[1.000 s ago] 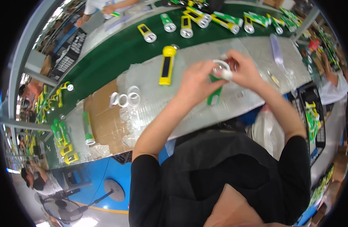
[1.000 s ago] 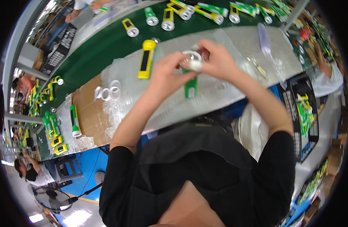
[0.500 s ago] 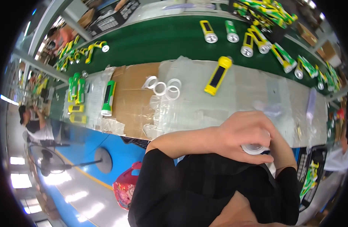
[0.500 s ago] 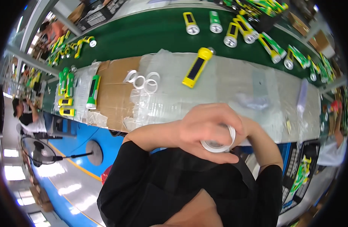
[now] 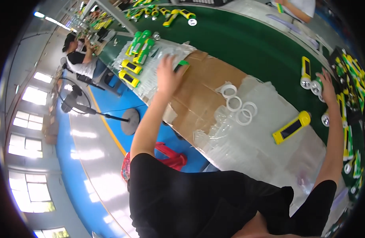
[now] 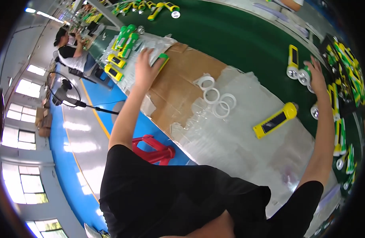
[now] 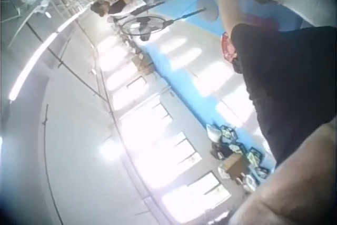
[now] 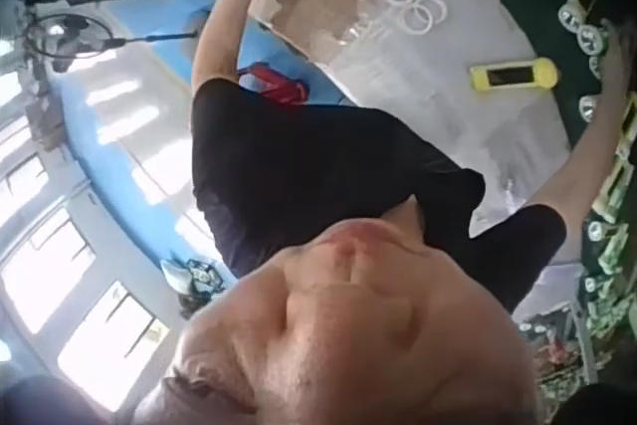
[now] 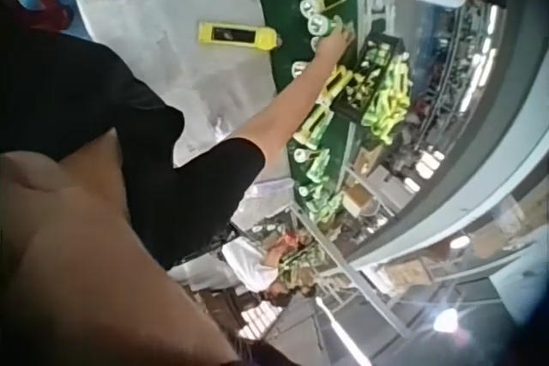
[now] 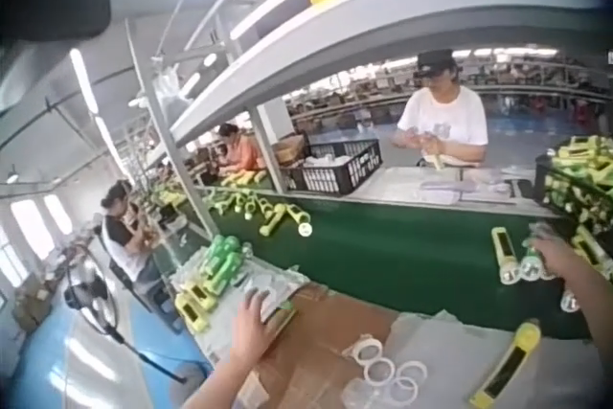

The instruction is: Assembling the components of flashlights on a production line.

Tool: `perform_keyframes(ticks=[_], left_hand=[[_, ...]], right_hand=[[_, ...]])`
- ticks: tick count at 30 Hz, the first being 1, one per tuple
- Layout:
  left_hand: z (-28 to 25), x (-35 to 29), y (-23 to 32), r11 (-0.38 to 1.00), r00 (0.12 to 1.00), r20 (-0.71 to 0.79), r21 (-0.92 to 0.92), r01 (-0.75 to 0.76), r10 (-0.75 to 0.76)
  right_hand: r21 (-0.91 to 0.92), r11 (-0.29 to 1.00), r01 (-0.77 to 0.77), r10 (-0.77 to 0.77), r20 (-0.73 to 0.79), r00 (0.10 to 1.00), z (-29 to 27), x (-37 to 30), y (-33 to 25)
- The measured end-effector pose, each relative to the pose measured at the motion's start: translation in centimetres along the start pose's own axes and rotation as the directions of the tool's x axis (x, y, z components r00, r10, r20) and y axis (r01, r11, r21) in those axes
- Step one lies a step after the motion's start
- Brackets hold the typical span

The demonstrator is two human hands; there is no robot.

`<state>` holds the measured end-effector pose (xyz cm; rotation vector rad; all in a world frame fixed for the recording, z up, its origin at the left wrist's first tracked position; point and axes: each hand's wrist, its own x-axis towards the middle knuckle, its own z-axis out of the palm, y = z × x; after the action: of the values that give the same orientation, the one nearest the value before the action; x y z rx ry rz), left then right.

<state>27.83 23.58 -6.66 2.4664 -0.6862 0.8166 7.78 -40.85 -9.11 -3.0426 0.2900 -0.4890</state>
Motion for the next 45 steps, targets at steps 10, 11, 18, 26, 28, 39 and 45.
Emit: perform_keyframes(ticks=[10, 11, 18, 26, 28, 39, 45], left_hand=[[1.2, 6.7, -18.8, 0.746, 0.905, -0.082, 0.537, 0.393, -0.418], [1.5, 7.1, -18.3, 0.888, 0.966, -0.117, 0.382, 0.256, -0.229], [1.1, 2.5, 14.1, 0.703, 0.878, 0.215, -0.69, -0.173, 0.427], [5.4, -7.8, 31.8, 0.684, 0.532, 0.499, -0.693, -0.229, 0.684], [5.2, -9.3, 31.7, 0.621, 0.578, 0.436, -0.767, -0.162, 0.69], [1.9, -13.1, 31.8, 0.426, 0.537, 0.715, -0.698, 0.575, 0.448], [0.1, -12.9, 37.7, -0.008, 0.324, 0.726, -0.402, 0.916, 0.607]], right_hand=[[-0.044, 0.999, 0.013, -0.016, -0.066, 0.998, -6.1, -5.2, -4.4], [0.023, 0.998, -0.054, 0.056, -0.098, 0.994, -7.2, -6.4, -8.3], [0.382, 0.688, -0.617, 0.581, 0.218, 0.784, -7.6, -18.1, -19.2], [0.808, -0.085, -0.583, 0.674, 0.478, 0.563, -6.0, -18.1, -23.7], [0.832, -0.178, -0.525, 0.679, 0.49, 0.547, -6.0, -18.6, -23.9], [0.916, -0.331, -0.226, 0.47, 0.368, 0.802, -9.3, -24.9, -27.0], [0.887, -0.354, -0.297, 0.235, 0.392, 0.89, -11.6, -29.3, -29.6]])
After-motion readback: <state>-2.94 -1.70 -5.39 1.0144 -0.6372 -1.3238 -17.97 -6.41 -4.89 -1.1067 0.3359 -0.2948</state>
